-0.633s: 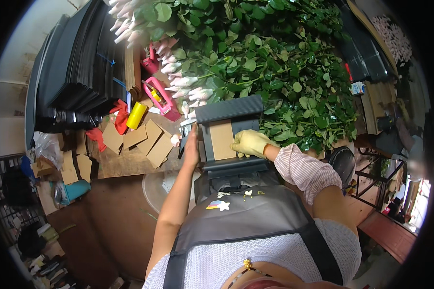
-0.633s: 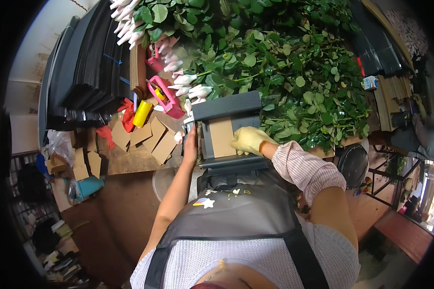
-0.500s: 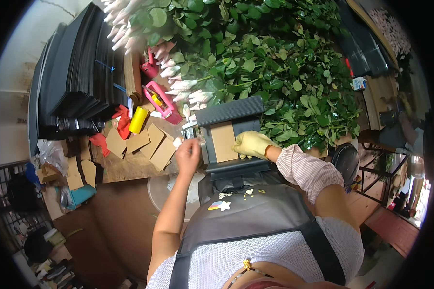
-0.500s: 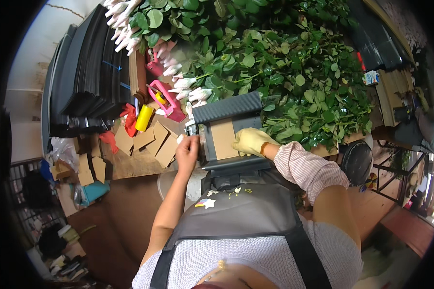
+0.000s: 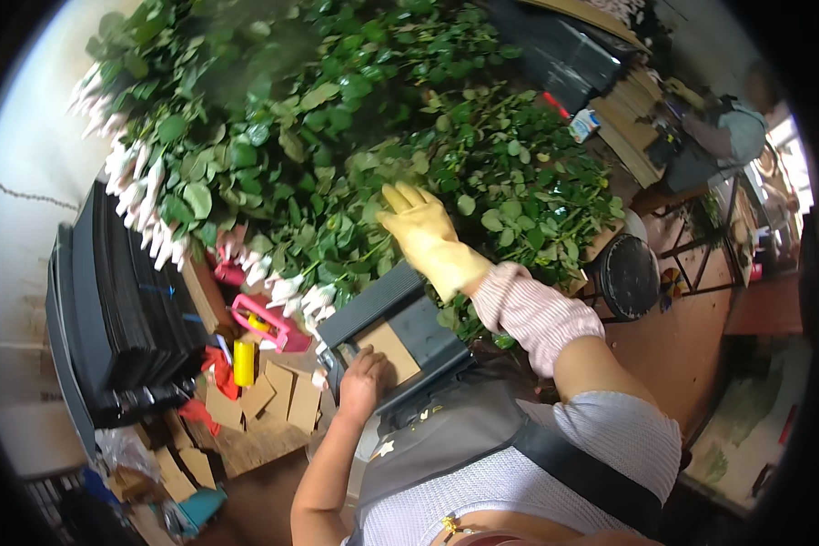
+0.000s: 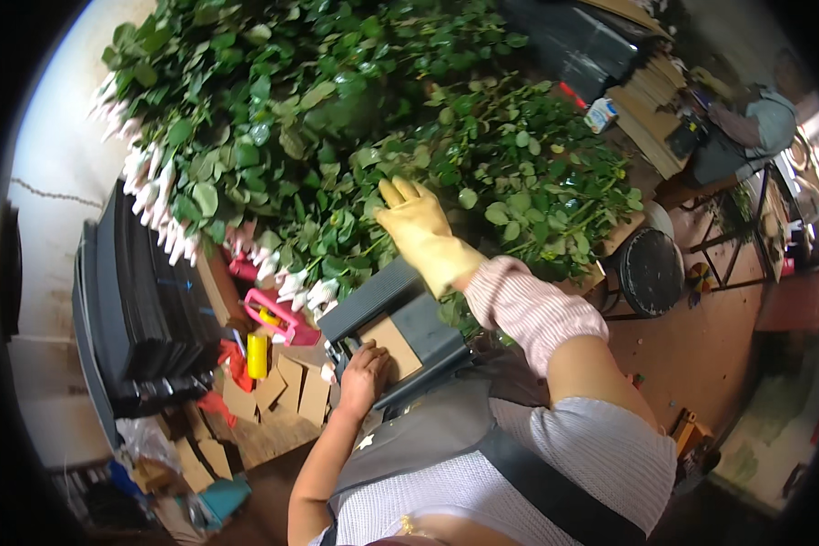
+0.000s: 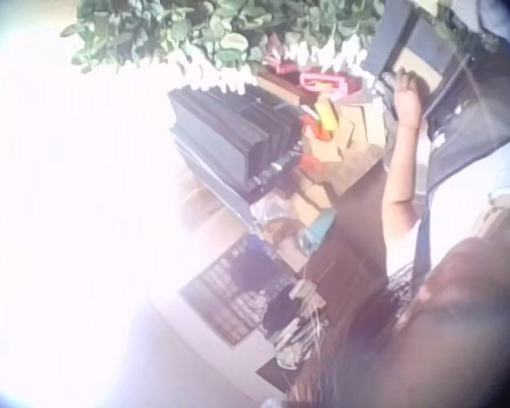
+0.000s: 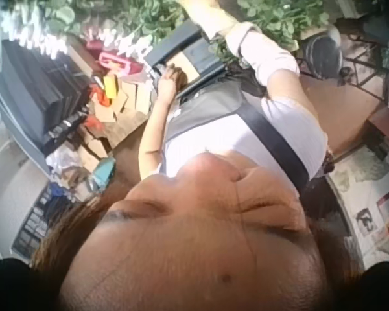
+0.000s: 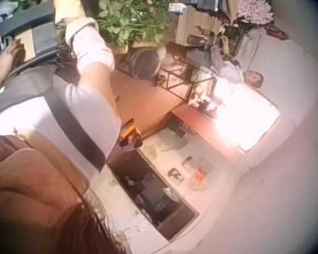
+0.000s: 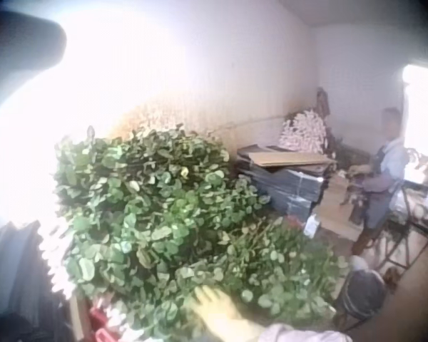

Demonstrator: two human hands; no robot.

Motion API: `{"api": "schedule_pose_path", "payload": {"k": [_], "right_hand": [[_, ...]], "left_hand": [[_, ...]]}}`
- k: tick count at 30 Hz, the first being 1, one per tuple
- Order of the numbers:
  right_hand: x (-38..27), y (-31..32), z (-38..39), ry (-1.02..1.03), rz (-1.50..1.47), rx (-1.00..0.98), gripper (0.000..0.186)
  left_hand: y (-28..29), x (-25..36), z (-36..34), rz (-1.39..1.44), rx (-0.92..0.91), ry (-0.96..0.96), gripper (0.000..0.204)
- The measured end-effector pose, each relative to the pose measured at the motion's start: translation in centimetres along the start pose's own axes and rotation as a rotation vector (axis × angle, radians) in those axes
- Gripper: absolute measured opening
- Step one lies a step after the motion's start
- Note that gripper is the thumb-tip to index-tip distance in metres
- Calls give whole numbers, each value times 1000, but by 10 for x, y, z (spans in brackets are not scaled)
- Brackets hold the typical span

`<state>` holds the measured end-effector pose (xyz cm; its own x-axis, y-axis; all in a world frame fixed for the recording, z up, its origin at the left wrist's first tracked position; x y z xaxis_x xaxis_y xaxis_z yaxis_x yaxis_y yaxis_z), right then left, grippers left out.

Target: The person arranges white flowers and green leaves into a black rectangular container. They repeatedly place stems into the container, adjust the arrangement, and add more foliage to fill the space.

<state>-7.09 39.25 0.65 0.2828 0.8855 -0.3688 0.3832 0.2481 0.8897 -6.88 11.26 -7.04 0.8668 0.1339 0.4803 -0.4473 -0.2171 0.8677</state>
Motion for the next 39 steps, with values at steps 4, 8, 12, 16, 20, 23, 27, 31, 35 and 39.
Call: {"api": "schedule_pose_path", "payload": {"k": [4,8,12,16,20,23,27,31,35,39], "right_hand": [[84,-34,-11,-18,-58,174,58],[-10,105,-6,267,-95,457,6],[8,120,6,254,52,76,11],[17,109,13,382,26,260,26],[-59,92,20,576,-21,175,24],[19,79,-8,339,235,-56,27],[153,96,-16,-142,-239,331,21],[37,111,-36,245,-451,273,30],[73,57,-63,134,106,269,25],[-66,21,-48,268,92,-88,17]], "left_hand": [[-2,-4,-12,-8,-46,-19,18],[-7,-8,2,32,-19,58,18],[-3,-8,1,72,-49,84,22],[-6,-8,-2,66,-33,51,22],[-11,-15,14,164,-59,180,23],[-7,-12,7,70,-46,80,23],[-9,-10,1,52,-19,45,22],[-7,-14,9,63,-27,91,23],[-10,-6,-10,81,-49,29,22],[-4,-6,4,58,17,46,22]]}}
Point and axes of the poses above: each hand's wrist, its own z-axis away from the middle knuckle, its own y-axis out of the back of the hand, x = y × z, the point moved 7 cm from there along -z, towards the middle knuckle, and after that the axes turned 1 degree about -x, right-handed, at the moved point
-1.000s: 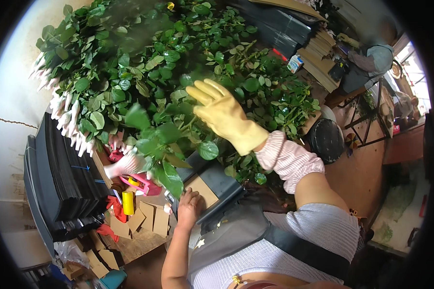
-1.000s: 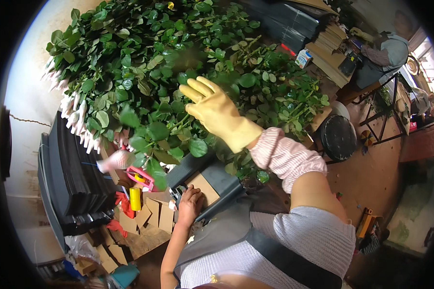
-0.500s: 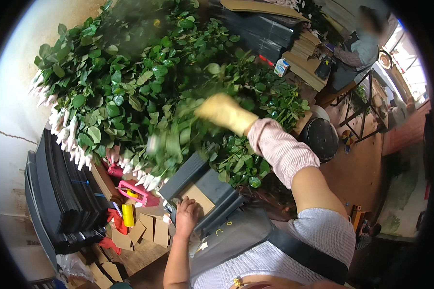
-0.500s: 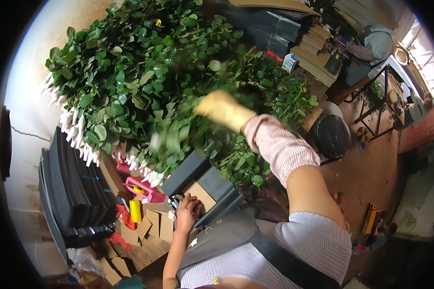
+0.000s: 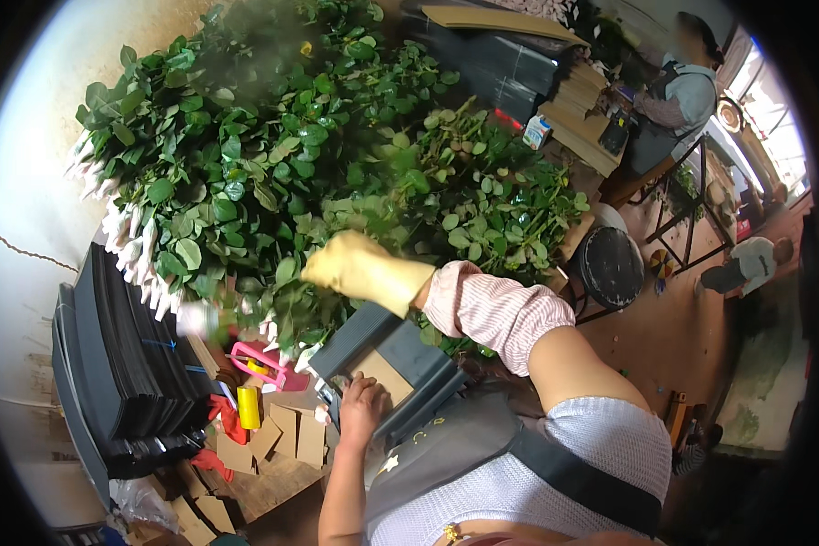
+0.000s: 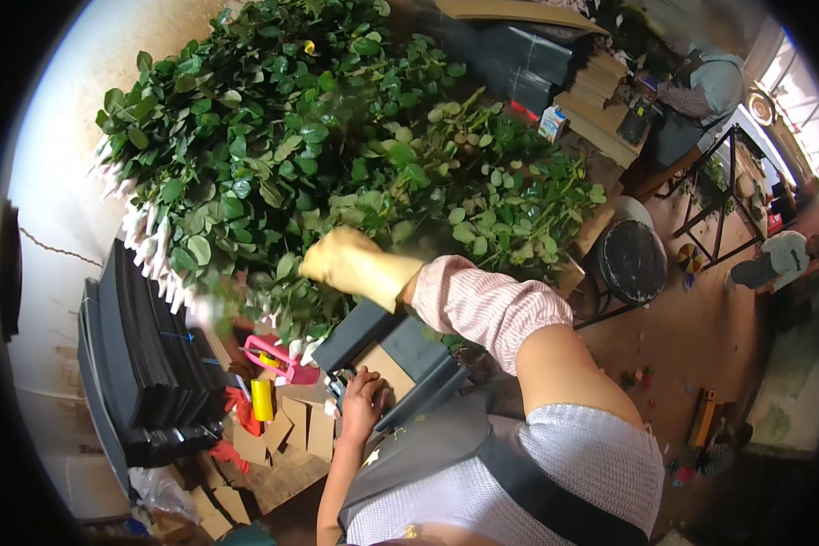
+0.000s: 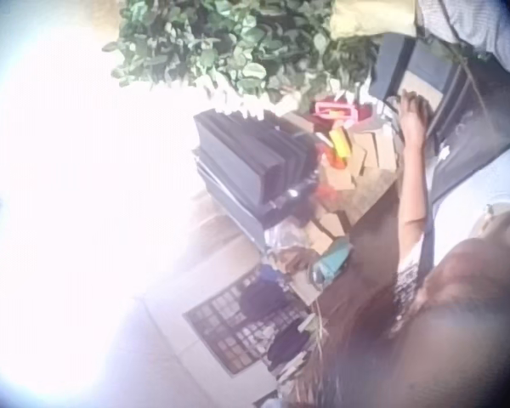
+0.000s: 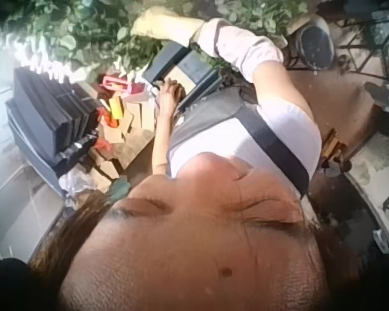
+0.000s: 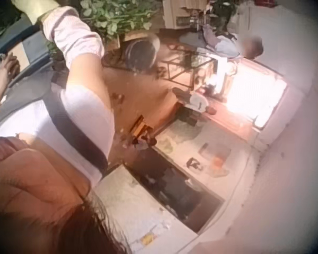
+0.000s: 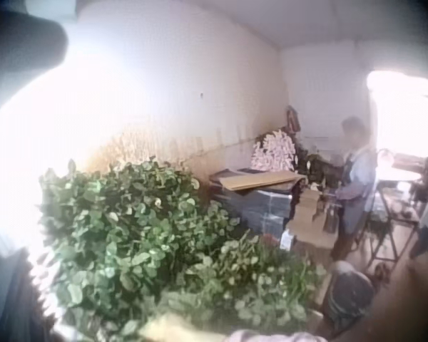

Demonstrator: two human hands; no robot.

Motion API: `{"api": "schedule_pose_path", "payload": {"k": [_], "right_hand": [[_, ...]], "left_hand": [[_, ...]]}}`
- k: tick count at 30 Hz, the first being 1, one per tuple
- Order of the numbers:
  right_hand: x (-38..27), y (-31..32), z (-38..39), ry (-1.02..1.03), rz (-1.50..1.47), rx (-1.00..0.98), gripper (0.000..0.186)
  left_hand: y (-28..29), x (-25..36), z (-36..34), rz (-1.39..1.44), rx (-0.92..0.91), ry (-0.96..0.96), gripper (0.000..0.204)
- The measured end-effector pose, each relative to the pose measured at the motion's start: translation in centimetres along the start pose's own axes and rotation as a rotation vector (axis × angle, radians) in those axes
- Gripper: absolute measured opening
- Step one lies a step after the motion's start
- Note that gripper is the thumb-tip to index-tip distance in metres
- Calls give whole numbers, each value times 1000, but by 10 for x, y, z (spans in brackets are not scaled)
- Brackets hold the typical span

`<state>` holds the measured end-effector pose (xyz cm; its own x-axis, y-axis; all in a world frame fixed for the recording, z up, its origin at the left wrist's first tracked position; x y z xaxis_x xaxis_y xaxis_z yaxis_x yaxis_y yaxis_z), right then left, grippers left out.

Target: The person arranges white flowers and green leaves into a black rectangular container. They repeatedly place stems into the container, adjust the arrangement, and add more foliage to fill the space.

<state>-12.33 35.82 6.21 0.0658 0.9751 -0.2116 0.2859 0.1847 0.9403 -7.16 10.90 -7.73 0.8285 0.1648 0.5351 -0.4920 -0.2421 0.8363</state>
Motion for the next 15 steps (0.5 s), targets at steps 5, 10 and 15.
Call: {"api": "schedule_pose_path", "payload": {"k": [5,10,15], "right_hand": [[54,-16,36,-169,30,-283,26],[234,14,108,-579,-36,221,18],[75,73,92,-76,61,215,14]], "left_hand": [[0,1,0,81,-11,46,24],[-5,-5,-1,51,-7,27,25],[0,-7,5,61,-69,75,27]]}}
Point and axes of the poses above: each hand's wrist, its own z-axis away from the middle knuckle, its own y-axis out of the back of the hand, x = y × z, the point moved 7 cm from there along -z, towards the middle knuckle, and after that the axes turned 1 degree about -x, right-handed, at the moved point
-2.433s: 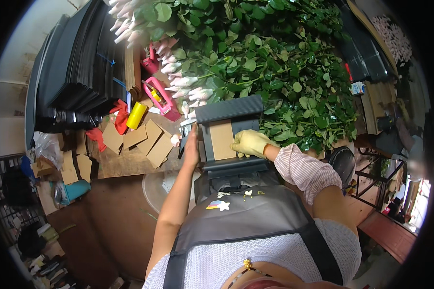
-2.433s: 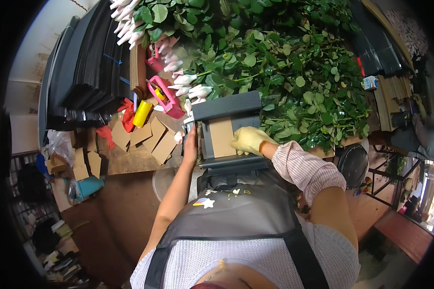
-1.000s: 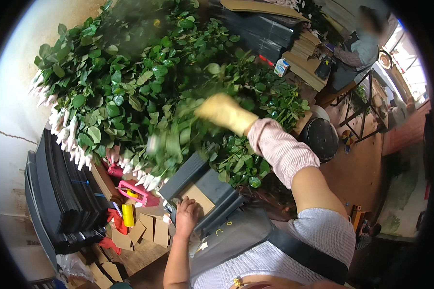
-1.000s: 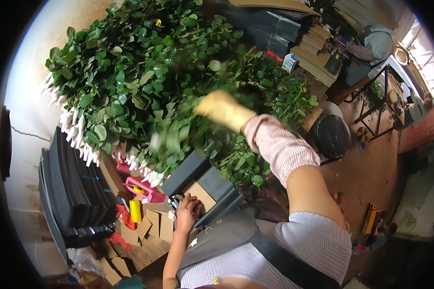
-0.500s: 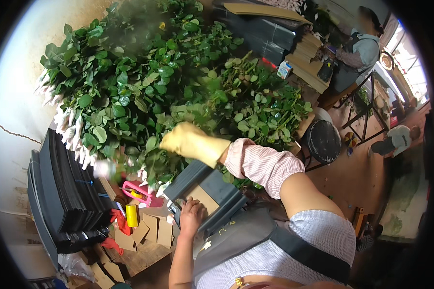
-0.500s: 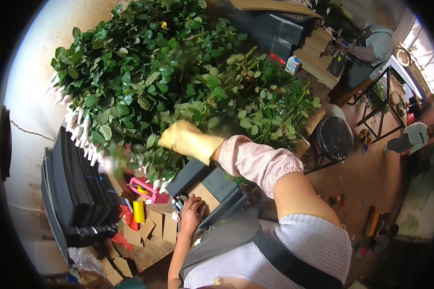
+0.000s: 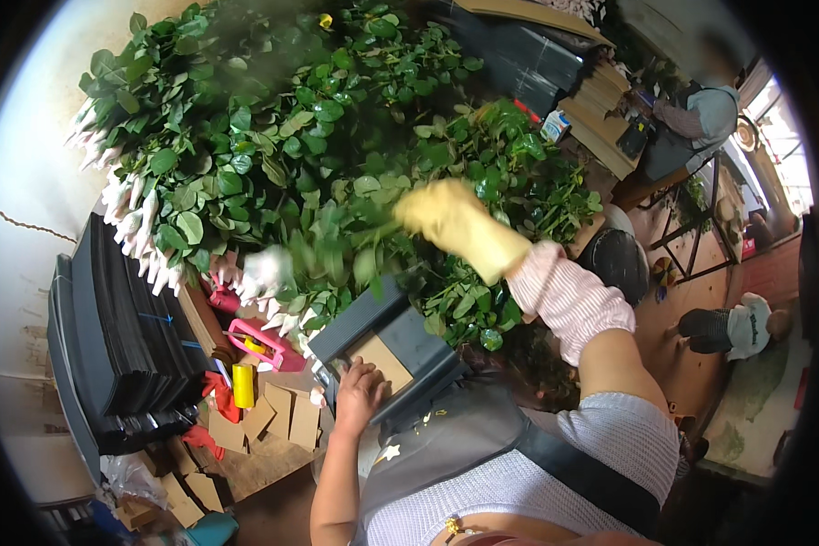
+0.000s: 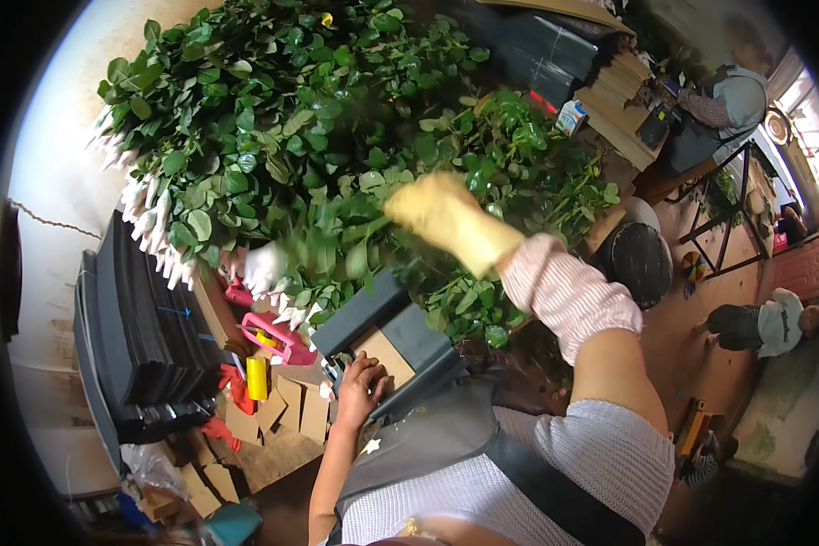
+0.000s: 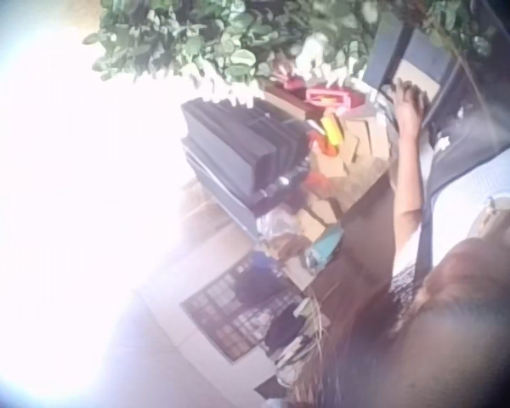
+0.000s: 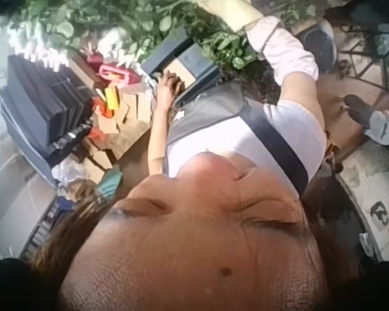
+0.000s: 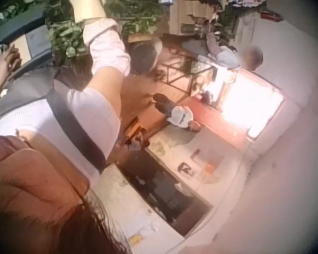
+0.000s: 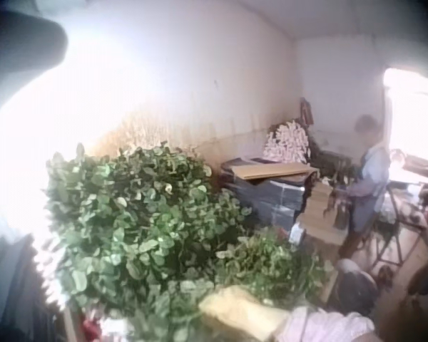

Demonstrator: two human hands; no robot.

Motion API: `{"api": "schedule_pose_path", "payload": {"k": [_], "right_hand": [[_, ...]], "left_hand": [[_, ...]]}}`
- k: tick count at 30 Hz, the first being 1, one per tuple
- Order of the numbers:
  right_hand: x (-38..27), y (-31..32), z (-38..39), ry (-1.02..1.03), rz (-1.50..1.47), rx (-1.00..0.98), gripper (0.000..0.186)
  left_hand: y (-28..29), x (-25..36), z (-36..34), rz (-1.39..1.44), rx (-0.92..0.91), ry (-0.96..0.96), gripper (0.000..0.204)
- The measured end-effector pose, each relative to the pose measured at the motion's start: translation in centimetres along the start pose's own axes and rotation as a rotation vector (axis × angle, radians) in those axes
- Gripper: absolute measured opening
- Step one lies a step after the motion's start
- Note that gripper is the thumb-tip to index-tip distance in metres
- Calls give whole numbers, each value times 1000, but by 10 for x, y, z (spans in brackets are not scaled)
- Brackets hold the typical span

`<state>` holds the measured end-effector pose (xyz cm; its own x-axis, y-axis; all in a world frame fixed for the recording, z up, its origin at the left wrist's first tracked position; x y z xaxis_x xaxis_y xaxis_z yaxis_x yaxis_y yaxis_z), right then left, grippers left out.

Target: The person arranges white flowers and green leaves into a black rectangular container. They repeatedly place stems into the container, adjust the arrangement, and add more foliage to fill the space.

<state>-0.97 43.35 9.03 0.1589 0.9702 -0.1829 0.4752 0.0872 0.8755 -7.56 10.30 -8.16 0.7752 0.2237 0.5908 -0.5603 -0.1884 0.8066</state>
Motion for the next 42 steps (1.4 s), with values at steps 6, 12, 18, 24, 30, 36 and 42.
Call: {"api": "schedule_pose_path", "payload": {"k": [6,12,18,24,30,36,42], "right_hand": [[-53,-21,126,74,-284,-551,7],[-33,-49,172,-26,-140,-848,19],[37,-95,46,-245,196,-680,17],[86,-161,-19,-479,326,-680,18],[67,-108,-45,-305,99,-467,37],[8,13,-17,-13,276,3,45],[51,40,77,-144,-79,-122,50]], "left_hand": [[-5,-21,11,370,-63,246,119],[-4,-3,1,127,-119,47,72],[6,3,-4,198,-186,49,39],[2,-4,0,134,-140,94,38],[-3,-5,-6,141,-210,32,41],[-1,-2,1,120,-163,48,47],[3,-1,-1,204,-288,69,54]]}}
Point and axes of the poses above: each hand's wrist, its own z-axis away from the middle knuckle, its own y-axis out of the back of the hand, x = y × z, the point moved 7 cm from there along -z, towards the middle knuckle, and after that the axes turned 1 degree about -x, right-handed, at the moved point
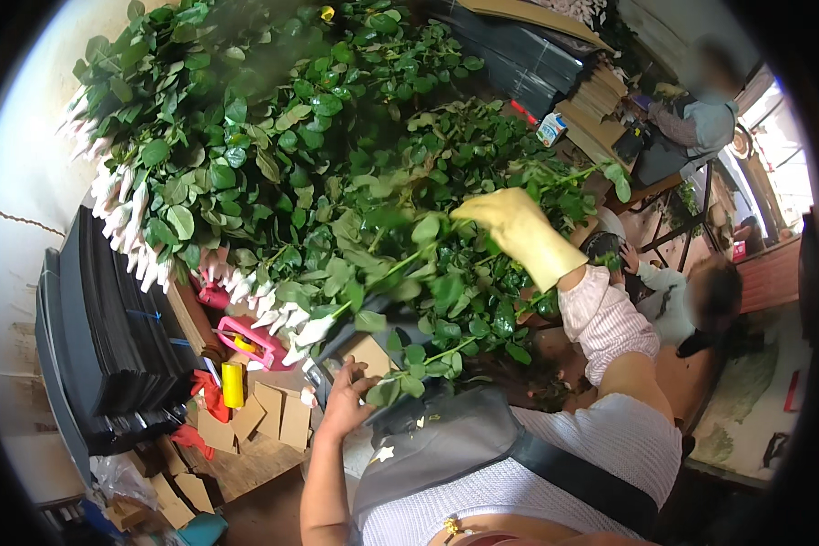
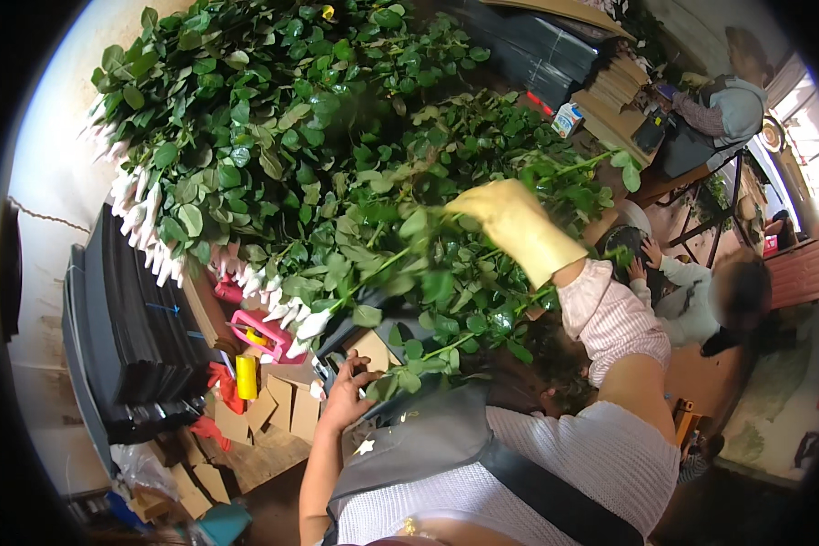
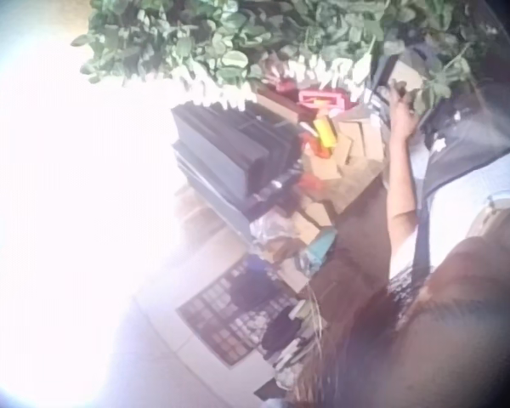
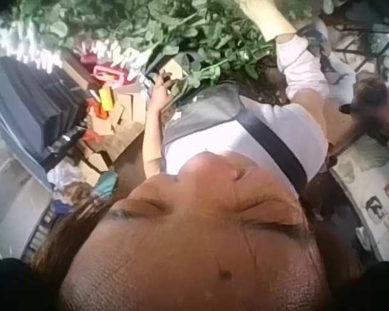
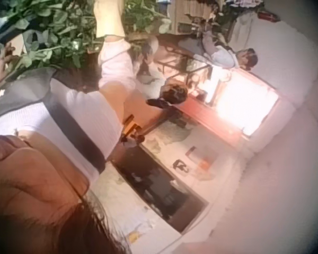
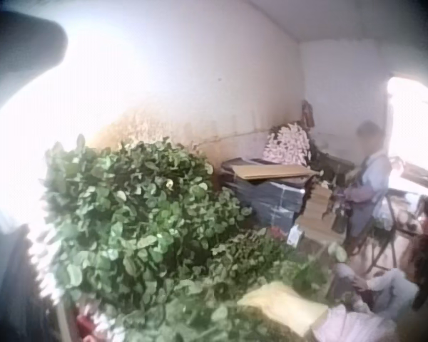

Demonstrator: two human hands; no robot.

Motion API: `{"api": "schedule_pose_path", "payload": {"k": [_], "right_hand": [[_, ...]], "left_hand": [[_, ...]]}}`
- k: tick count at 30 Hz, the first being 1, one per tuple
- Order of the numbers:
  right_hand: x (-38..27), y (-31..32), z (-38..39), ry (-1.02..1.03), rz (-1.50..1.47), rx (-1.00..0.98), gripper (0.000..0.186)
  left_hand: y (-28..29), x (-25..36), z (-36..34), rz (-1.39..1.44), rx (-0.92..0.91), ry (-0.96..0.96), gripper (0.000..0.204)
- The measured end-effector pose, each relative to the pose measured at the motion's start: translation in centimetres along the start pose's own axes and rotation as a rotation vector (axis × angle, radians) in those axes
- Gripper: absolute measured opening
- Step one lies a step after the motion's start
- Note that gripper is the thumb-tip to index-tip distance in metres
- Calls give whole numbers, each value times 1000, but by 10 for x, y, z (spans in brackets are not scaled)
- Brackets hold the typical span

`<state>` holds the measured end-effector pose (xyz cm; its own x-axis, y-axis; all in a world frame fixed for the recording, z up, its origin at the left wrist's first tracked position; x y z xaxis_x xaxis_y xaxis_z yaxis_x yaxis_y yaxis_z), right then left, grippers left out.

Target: The person arranges white flowers and green leaves into a black rectangular container. They repeatedly place stems into the container, adjust the arrangement, and add more foliage to fill the space.

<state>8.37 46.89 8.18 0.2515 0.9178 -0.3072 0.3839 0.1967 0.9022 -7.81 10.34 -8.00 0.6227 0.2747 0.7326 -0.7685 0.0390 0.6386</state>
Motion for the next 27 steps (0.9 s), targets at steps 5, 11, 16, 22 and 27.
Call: {"api": "schedule_pose_path", "payload": {"k": [5,11,16,22,27], "right_hand": [[57,38,-4,-43,-47,94,51],[25,120,-58,117,220,214,55],[3,63,-55,40,297,-159,62],[-59,82,-52,109,334,149,57],[-81,114,-20,122,8,229,51]], "left_hand": [[6,-4,-3,94,57,80,53],[-2,-19,3,-122,-86,253,54],[-9,-26,4,-201,-3,125,77],[-2,-13,-5,86,65,79,69],[0,-9,-3,-85,235,-142,52]]}}
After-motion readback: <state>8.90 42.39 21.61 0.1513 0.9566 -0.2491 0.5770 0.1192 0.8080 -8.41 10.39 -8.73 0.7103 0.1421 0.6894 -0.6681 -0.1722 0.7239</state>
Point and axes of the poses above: each hand's wrist, its own z-axis away from the middle knuckle, its own y-axis out of the back of the hand, x = y × z, the point moved 7 cm from there along -z, towards the middle knuckle, and after that the axes turned 1 degree about -x, right-handed, at the moved point
